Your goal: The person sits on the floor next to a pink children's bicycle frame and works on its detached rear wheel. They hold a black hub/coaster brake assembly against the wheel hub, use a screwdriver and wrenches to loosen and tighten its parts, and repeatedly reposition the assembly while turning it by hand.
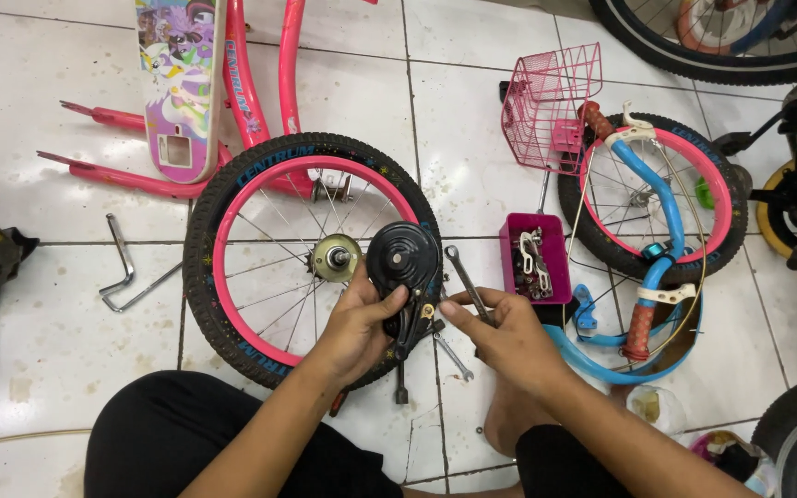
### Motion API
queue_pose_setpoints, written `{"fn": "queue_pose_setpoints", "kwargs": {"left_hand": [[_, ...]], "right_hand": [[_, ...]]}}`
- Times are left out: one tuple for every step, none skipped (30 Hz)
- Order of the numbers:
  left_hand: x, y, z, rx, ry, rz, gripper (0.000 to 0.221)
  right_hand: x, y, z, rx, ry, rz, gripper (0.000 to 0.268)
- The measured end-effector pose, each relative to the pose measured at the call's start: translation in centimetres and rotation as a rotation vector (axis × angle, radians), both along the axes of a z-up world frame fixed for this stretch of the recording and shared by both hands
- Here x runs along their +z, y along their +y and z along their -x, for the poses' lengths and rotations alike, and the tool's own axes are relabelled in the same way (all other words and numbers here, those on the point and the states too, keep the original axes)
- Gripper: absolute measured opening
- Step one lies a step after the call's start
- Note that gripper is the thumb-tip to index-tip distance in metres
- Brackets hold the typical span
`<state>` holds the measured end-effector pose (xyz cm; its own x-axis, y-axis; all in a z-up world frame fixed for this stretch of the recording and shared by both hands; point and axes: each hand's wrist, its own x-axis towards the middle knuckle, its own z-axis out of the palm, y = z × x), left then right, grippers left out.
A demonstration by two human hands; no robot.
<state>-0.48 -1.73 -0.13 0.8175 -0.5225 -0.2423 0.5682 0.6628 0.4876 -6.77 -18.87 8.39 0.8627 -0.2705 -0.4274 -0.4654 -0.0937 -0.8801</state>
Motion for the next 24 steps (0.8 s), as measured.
{"fn": "queue_pose_setpoints", "kwargs": {"left_hand": [[0.5,0.0,0.0,-0.004,-0.004,0.002,0.054],[1.0,0.0,0.0,-0.014,-0.029,-0.016,0.055],[1.4,0.2,0.1,-0.018,-0.051,-0.037,0.056],[1.5,0.5,0.0,-0.017,-0.053,-0.039,0.056],[1.6,0.6,0.1,-0.081,-0.094,-0.062,0.06],[1.6,0.7,0.1,-0.145,-0.135,-0.085,0.065],[1.4,0.6,0.1,-0.147,-0.136,-0.084,0.065],[1.2,0.3,0.2,-0.148,-0.136,-0.097,0.061],[0.9,0.2,0.4,-0.154,-0.132,-0.111,0.057],[0.7,-0.1,0.4,-0.161,-0.129,-0.111,0.057],[0.4,-0.4,0.3,-0.176,-0.11,-0.128,0.057],[0.2,-0.8,0.3,-0.19,-0.091,-0.146,0.057],[-0.3,-1.3,0.5,-0.191,-0.091,-0.145,0.057],[-0.9,-1.8,0.7,-0.161,-0.131,-0.198,0.058],[-1.4,-2.2,0.7,-0.126,-0.174,-0.253,0.059],[-1.6,-2.4,0.5,-0.122,-0.176,-0.256,0.059],[-1.8,-2.6,0.6,-0.139,-0.199,-0.29,0.061],[-2.1,-2.8,0.7,-0.156,-0.221,-0.324,0.062],[-1.6,-2.9,0.9,-0.161,-0.22,-0.327,0.062],[-1.2,-3.0,1.1,-0.174,-0.229,-0.354,0.063],[-0.7,-3.2,1.5,-0.188,-0.234,-0.383,0.064],[-0.8,-3.2,1.6,-0.194,-0.229,-0.387,0.064],[-0.9,-3.5,1.4,-0.213,-0.241,-0.408,0.064],[-1.1,-3.7,1.3,-0.232,-0.252,-0.429,0.063]], "right_hand": [[0.2,-0.8,0.5,-0.004,-0.004,0.002,0.036],[0.4,-1.6,1.0,0.026,0.028,-0.002,0.034],[0.6,-2.3,1.4,0.061,0.063,-0.009,0.038],[1.5,-2.7,1.8,0.062,0.061,-0.011,0.038],[2.5,-3.1,2.3,0.097,0.184,0.076,0.049],[3.5,-3.6,2.8,0.133,0.307,0.164,0.06],[3.6,-4.4,3.2,0.13,0.307,0.165,0.06],[3.7,-5.2,3.7,0.207,0.373,0.351,0.055],[3.8,-5.9,4.4,0.282,0.441,0.533,0.05],[-0.2,-5.3,6.1,0.276,0.447,0.53,0.05],[-4.3,-4.6,7.7,0.293,0.168,0.676,0.037],[-8.3,-3.9,9.4,0.302,-0.116,0.813,0.103],[-6.8,-5.6,8.2,0.301,-0.115,0.813,0.103],[-5.4,-7.3,7.1,0.268,0.17,0.635,0.048],[-4.0,-8.9,5.8,0.232,0.443,0.446,0.032],[-6.8,-9.2,5.4,0.235,0.438,0.445,0.032],[-9.5,-9.4,5.2,0.271,0.439,0.544,0.03],[-12.3,-9.6,5.1,0.308,0.437,0.642,0.028],[-13.7,-9.0,5.0,0.305,0.439,0.637,0.028],[-15.1,-8.4,4.8,0.246,0.383,0.468,0.031],[-16.5,-7.8,4.8,0.186,0.33,0.297,0.038],[-17.3,-7.6,5.0,0.184,0.335,0.29,0.038],[-18.1,-7.6,5.0,0.18,0.33,0.335,0.037],[-18.8,-7.6,5.1,0.177,0.325,0.379,0.036]]}}
